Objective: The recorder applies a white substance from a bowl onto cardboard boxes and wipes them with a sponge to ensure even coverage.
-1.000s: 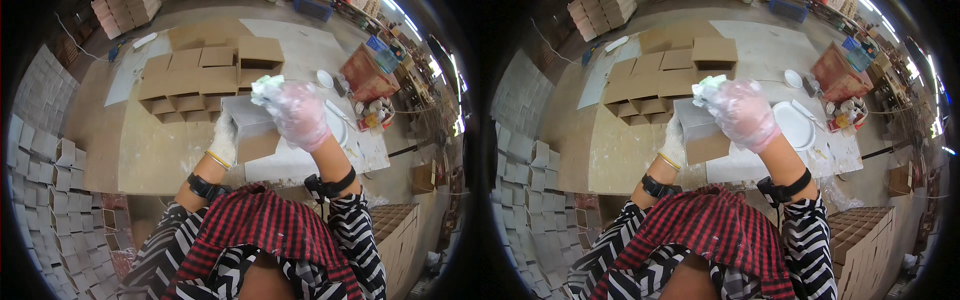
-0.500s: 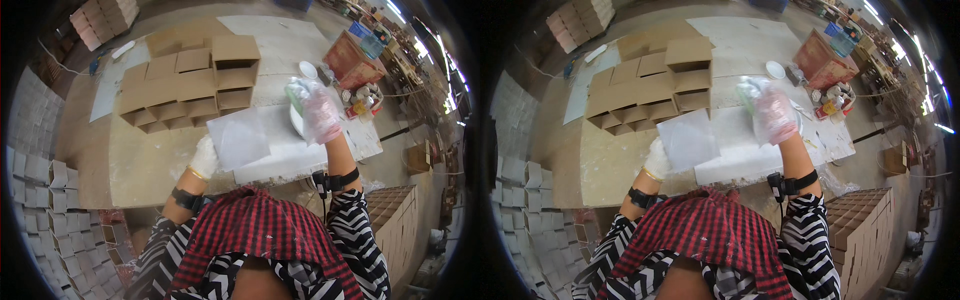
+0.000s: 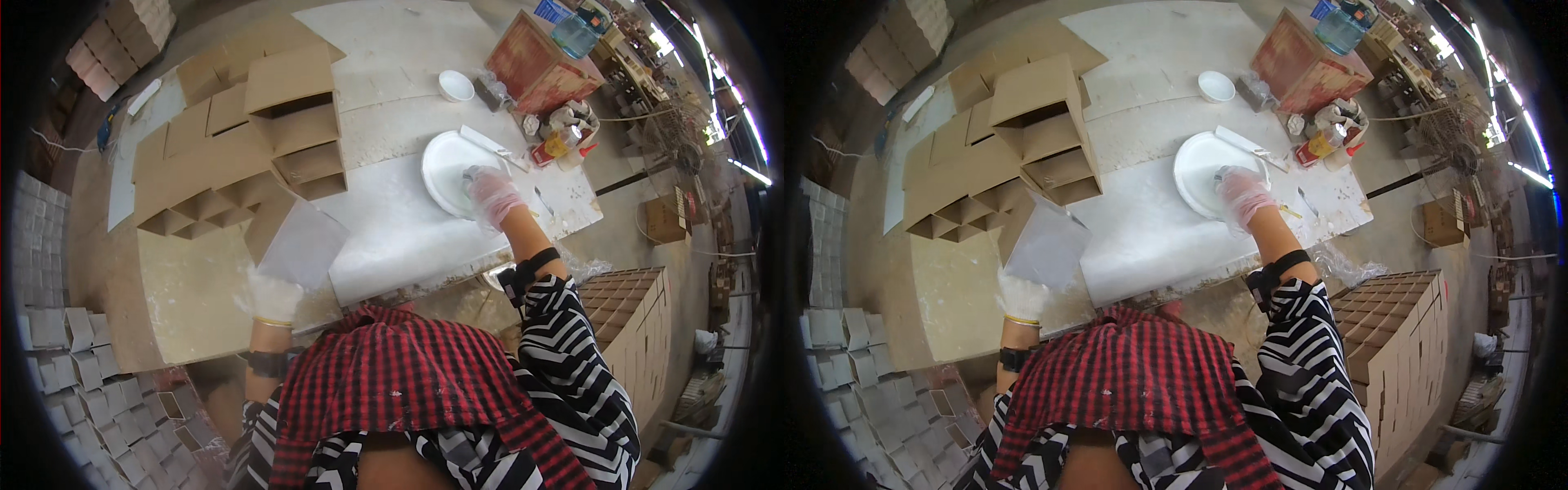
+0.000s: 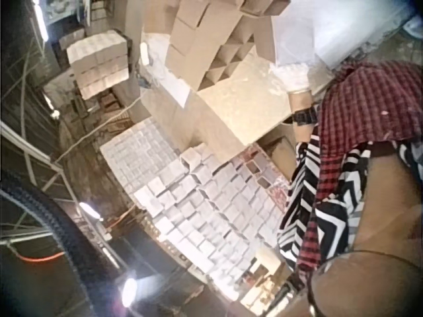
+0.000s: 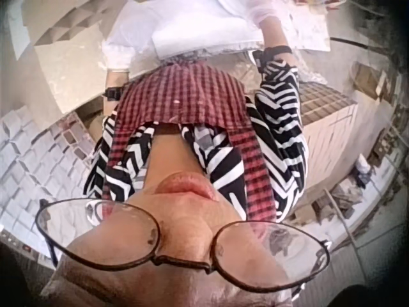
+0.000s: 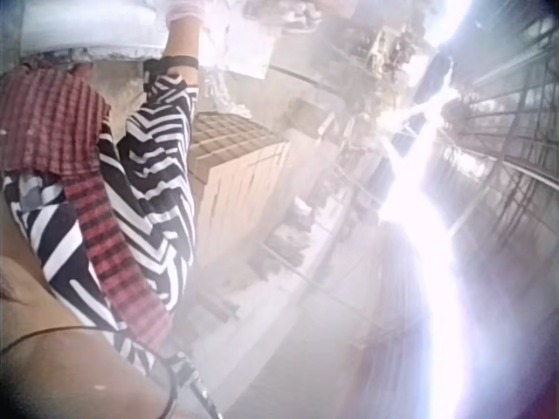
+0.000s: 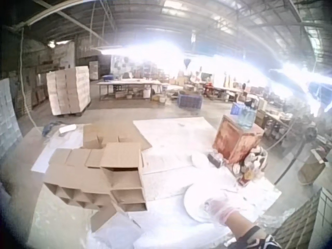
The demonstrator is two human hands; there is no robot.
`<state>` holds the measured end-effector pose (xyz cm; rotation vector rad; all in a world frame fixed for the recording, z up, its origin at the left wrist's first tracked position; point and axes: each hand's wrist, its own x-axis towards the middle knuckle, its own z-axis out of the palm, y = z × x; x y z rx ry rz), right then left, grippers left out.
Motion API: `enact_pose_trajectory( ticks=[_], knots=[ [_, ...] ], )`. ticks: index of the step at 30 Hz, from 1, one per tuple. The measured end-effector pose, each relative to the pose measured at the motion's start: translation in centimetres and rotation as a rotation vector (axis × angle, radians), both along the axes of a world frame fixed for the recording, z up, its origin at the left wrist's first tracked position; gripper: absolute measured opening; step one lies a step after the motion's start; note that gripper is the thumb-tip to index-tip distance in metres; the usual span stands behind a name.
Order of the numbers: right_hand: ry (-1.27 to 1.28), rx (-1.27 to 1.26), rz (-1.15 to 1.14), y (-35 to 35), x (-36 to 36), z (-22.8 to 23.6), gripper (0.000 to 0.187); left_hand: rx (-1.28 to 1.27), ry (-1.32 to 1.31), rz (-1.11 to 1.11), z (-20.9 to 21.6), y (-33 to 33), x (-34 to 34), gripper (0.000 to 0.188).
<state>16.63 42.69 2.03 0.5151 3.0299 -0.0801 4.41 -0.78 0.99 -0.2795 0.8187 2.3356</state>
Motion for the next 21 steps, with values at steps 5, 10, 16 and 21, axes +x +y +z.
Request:
enact_pose_trajectory(
  ticks=[5, 10, 16, 21],
  knots=[
    [-0.032, -0.117, -0.054, 0.2, 0.1, -0.6, 0.027, -0.037, -0.006, 0.04, -0.2, -0.2, 0.2, 0.042],
    [0.069, -0.257, -0.094, 0.8, 1.1, 0.5, 0.031, -0.039, -0.002, 0.048, 0.2, 0.4, -0.1, 0.043],
    [0.352, -0.031, 0.169, 3.8, 4.1, 0.2, 0.036, -0.043, -0.004, 0.04, 0.3, 0.8, 0.1, 0.043],
    [0.322, -0.153, -0.254, 3.9, 6.9, -2.1, 0.033, -0.04, -0.001, 0.023, 0.5, 1.2, -0.2, 0.043]
  ],
)
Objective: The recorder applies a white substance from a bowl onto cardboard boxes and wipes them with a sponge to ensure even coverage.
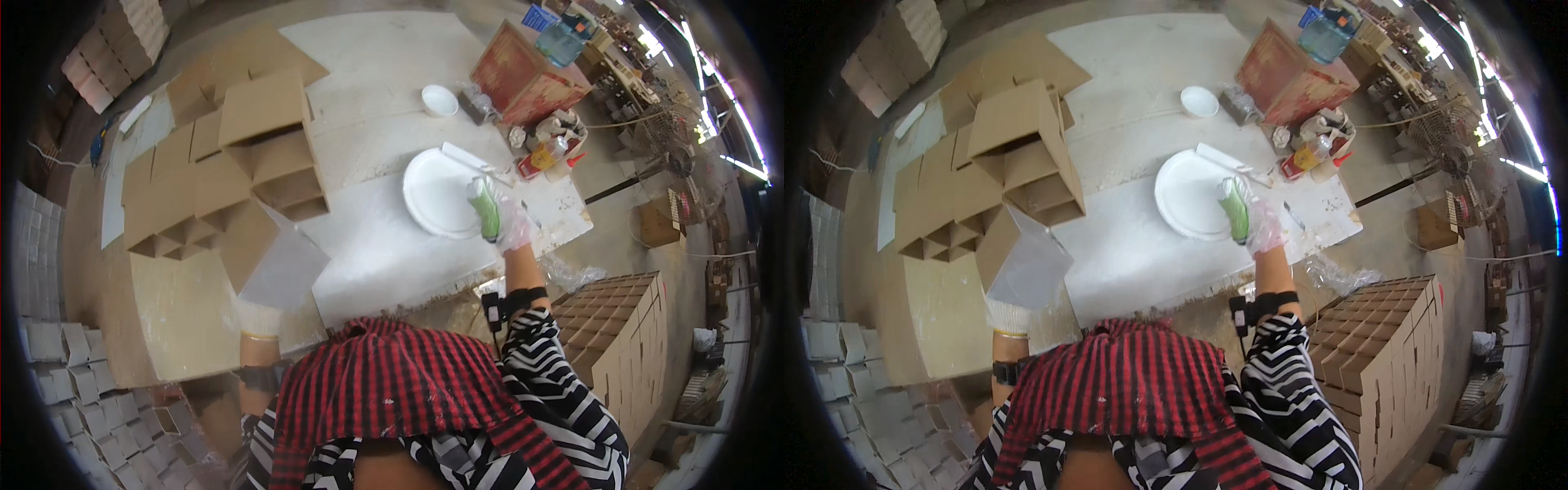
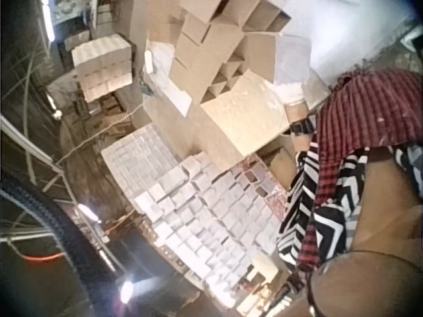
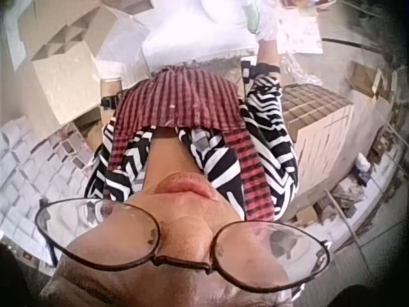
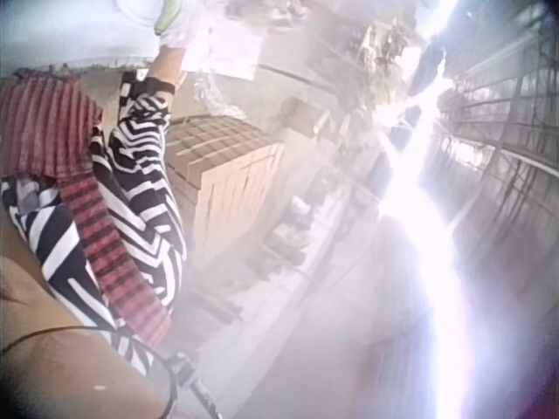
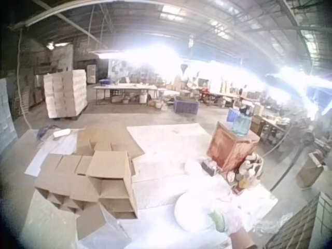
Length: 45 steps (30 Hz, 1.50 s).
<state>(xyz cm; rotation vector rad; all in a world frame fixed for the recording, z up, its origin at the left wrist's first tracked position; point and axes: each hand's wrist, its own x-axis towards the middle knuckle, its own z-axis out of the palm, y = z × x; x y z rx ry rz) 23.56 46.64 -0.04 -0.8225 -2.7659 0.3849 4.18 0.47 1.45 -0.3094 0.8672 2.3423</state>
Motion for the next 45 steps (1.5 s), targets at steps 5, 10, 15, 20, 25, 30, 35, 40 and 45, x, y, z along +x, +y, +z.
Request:
enact_pose_trajectory(
  ticks=[5, 10, 15, 20, 25, 30, 35, 40, 45],
  knots=[
    [0.413, -0.565, -0.257, -1.3, -1.0, -0.5, 0.036, 0.013, 0.007, -0.027, 0.3, 0.1, -0.1, 0.044],
    [0.702, -1.186, -0.443, -2.6, -1.5, -0.4, 0.034, 0.017, 0.001, -0.031, 0.4, 0.1, -0.2, 0.044],
    [1.128, -1.343, -0.375, -3.1, -1.3, -2.8, 0.028, 0.043, 0.007, -0.046, 0.5, 0.8, -1.1, 0.044],
    [1.347, -1.723, -0.08, -3.6, -2.6, -4.1, 0.025, 0.064, 0.024, -0.067, 1.0, 1.1, -1.7, 0.045],
    [1.366, -1.823, -0.152, -5.8, -3.4, -3.1, 0.027, 0.061, 0.022, -0.073, 1.4, 0.7, -1.7, 0.045],
    [1.151, -1.557, -0.221, -8.9, -3.8, 0.1, 0.031, 0.071, 0.031, -0.108, 2.5, 1.1, -2.2, 0.045],
    [0.592, 0.126, 0.23, -13.5, -6.0, 8.0, 0.03, 0.043, 0.026, -0.143, 4.0, 2.8, -2.9, 0.046],
    [0.762, -1.137, 0.354, -21.1, -7.3, 15.4, 0.039, 0.245, 0.016, -0.27, 3.6, 3.7, -3.7, 0.043],
    [0.109, 0.129, 0.93, -25.0, -8.4, 18.6, 0.034, -1.178, 1.665, -0.507, 1.0, 2.9, -4.9, 0.035]
  ],
)
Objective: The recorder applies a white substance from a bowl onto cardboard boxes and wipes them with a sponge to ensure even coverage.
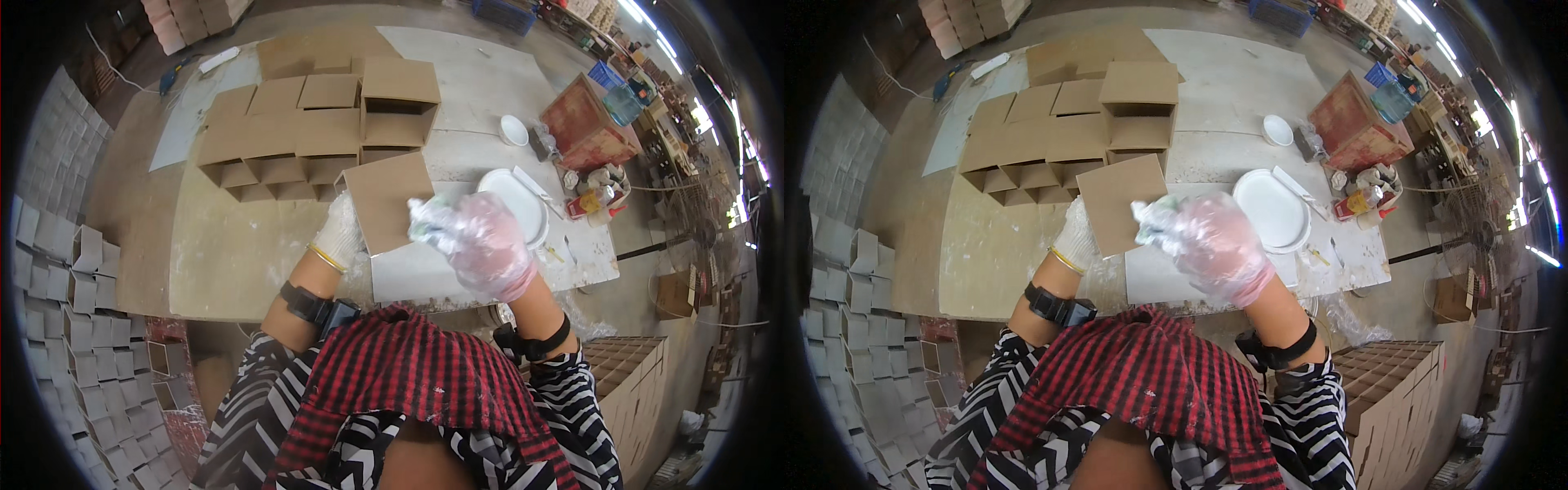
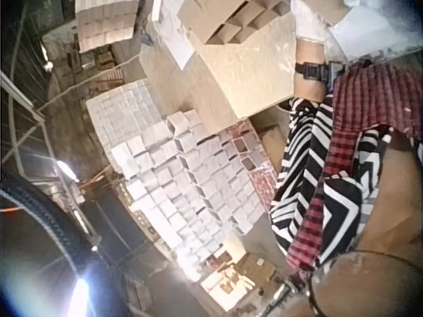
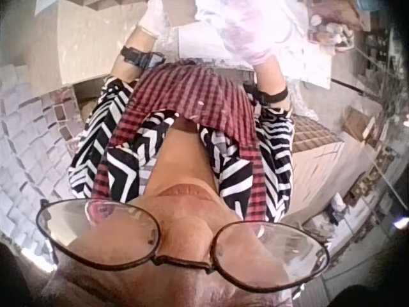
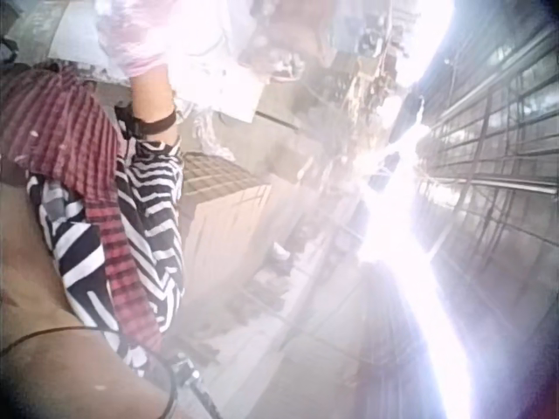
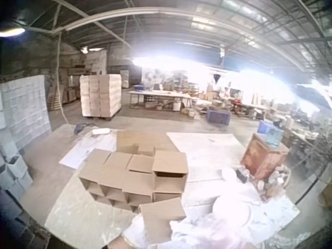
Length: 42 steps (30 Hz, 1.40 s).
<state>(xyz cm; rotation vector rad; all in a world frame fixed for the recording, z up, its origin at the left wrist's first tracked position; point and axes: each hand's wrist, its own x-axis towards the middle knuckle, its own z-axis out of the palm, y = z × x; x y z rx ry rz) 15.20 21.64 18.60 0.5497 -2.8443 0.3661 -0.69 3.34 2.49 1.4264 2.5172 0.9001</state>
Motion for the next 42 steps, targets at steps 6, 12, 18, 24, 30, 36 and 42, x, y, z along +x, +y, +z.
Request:
enact_pose_trajectory(
  ticks=[6, 12, 18, 24, 30, 36, 42],
  knots=[
    [0.386, 0.134, 0.127, 1.0, -3.3, 0.4, 0.043, 0.777, -0.778, -0.102, -2.4, 0.8, 1.5, 0.046],
    [0.08, -0.101, 0.36, -1.1, -2.5, -1.2, 0.049, 0.53, -0.751, -0.074, 1.3, -0.9, 1.4, 0.043],
    [0.393, 0.1, 0.168, 0.5, -5.2, -0.8, 0.038, 0.829, -1.791, 0.18, 3.1, -0.3, 3.7, 0.035],
    [0.201, -0.091, 0.505, -1.8, -4.6, -1.2, 0.037, 0.66, -1.425, -0.007, -0.7, 0.0, 1.6, 0.037],
    [0.289, -0.02, 0.182, -2.9, -5.9, 0.1, 0.035, 0.718, -1.44, -0.121, -2.6, 0.4, 1.9, 0.028],
    [0.366, 0.157, 0.276, -1.7, -6.6, 0.2, 0.04, 0.579, -1.14, -0.019, -0.3, -1.0, 2.8, 0.028],
    [0.113, -0.273, 0.395, -5.8, -4.4, -1.3, 0.036, 0.938, -1.668, -0.404, 1.8, -0.9, 1.6, 0.033]
  ],
)
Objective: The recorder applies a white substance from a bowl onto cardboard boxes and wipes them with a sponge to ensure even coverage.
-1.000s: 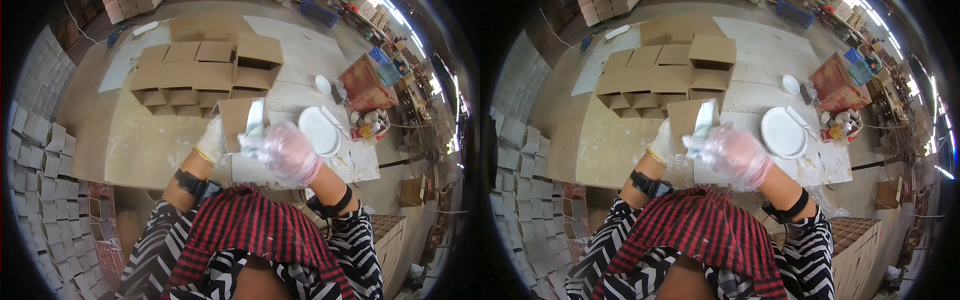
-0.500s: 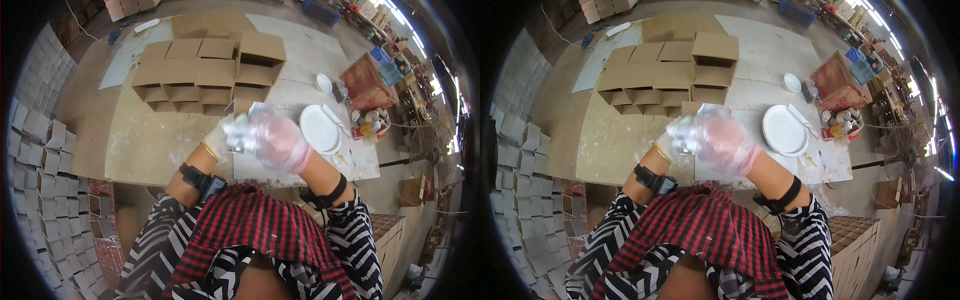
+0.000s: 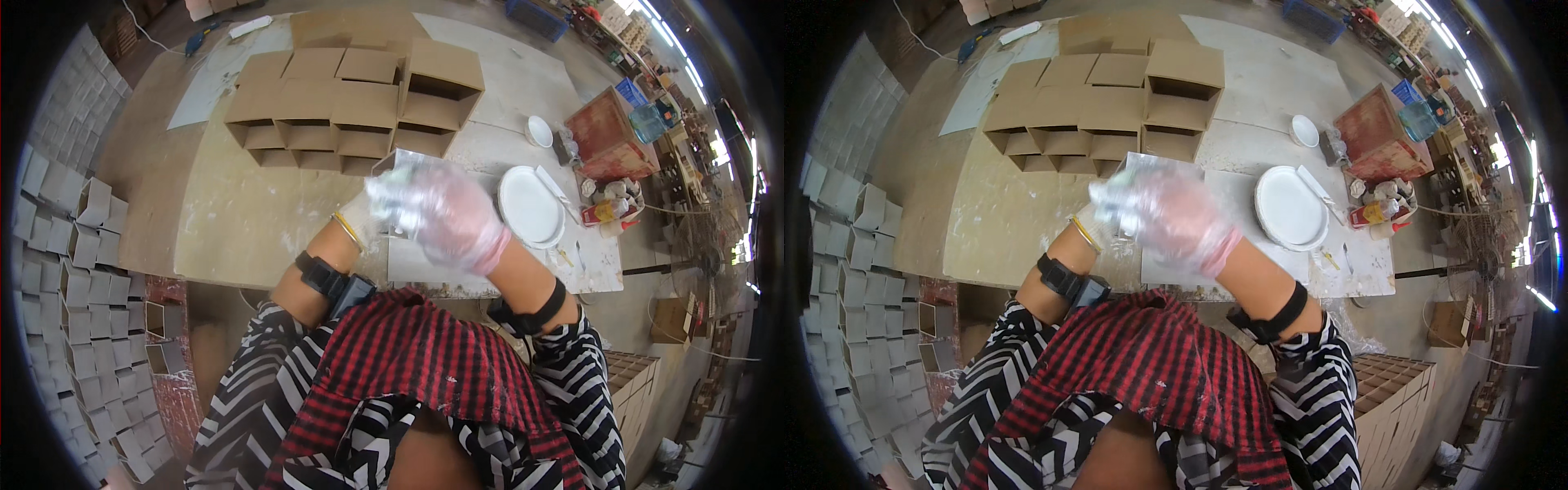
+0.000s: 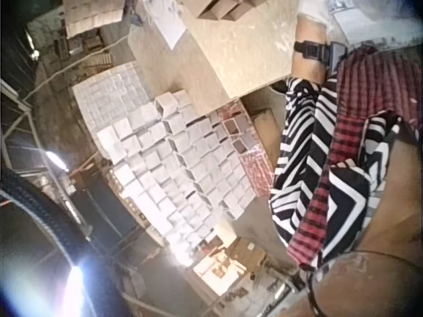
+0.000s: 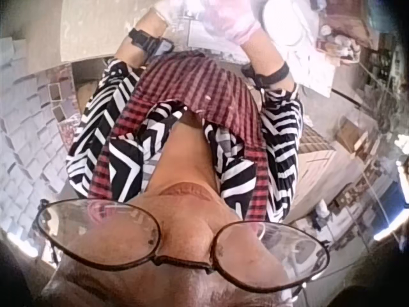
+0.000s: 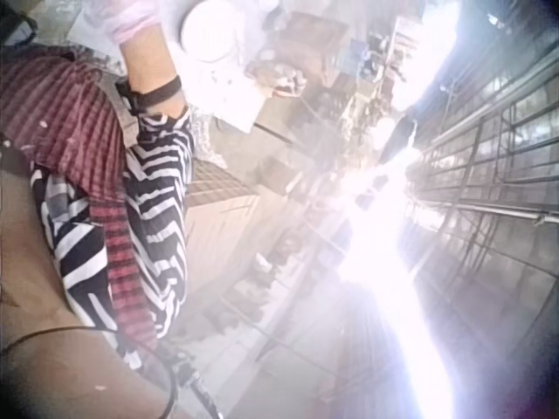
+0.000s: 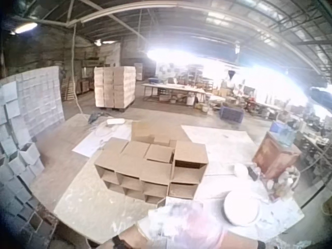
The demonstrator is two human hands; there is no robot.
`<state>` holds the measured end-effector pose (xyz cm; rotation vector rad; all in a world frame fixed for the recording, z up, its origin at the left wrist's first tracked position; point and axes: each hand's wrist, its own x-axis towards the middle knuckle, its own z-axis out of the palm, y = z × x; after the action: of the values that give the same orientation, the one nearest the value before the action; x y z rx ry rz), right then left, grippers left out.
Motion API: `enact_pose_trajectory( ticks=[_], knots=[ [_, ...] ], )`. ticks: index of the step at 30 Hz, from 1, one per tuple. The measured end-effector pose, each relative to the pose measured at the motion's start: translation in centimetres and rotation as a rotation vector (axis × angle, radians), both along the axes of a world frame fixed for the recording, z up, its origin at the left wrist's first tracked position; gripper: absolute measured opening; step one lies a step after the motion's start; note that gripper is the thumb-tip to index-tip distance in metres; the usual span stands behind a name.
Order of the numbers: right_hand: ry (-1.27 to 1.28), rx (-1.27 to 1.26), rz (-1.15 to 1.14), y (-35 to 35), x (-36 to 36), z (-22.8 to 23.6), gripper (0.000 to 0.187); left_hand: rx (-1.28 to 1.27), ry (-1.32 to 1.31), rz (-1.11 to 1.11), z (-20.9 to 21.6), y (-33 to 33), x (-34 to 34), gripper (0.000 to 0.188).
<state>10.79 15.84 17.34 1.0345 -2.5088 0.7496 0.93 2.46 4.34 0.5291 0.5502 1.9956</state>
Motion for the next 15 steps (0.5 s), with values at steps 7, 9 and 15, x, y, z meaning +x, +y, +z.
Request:
enact_pose_trajectory(
  ticks=[7, 9, 15],
  knots=[
    [-0.028, 0.016, 0.09, 1.1, 1.1, -0.3, 0.037, -0.322, -0.276, 0.018, 0.0, -1.4, -0.4, 0.034],
    [0.115, 0.038, 0.032, 3.3, -0.7, 0.1, 0.039, -0.373, 0.3, 0.198, -0.3, -1.2, -0.6, 0.033],
    [-0.092, -0.107, -0.051, 5.0, -0.8, -1.6, 0.035, -0.203, -0.223, 0.135, -0.7, -1.3, -0.4, 0.032]
  ],
)
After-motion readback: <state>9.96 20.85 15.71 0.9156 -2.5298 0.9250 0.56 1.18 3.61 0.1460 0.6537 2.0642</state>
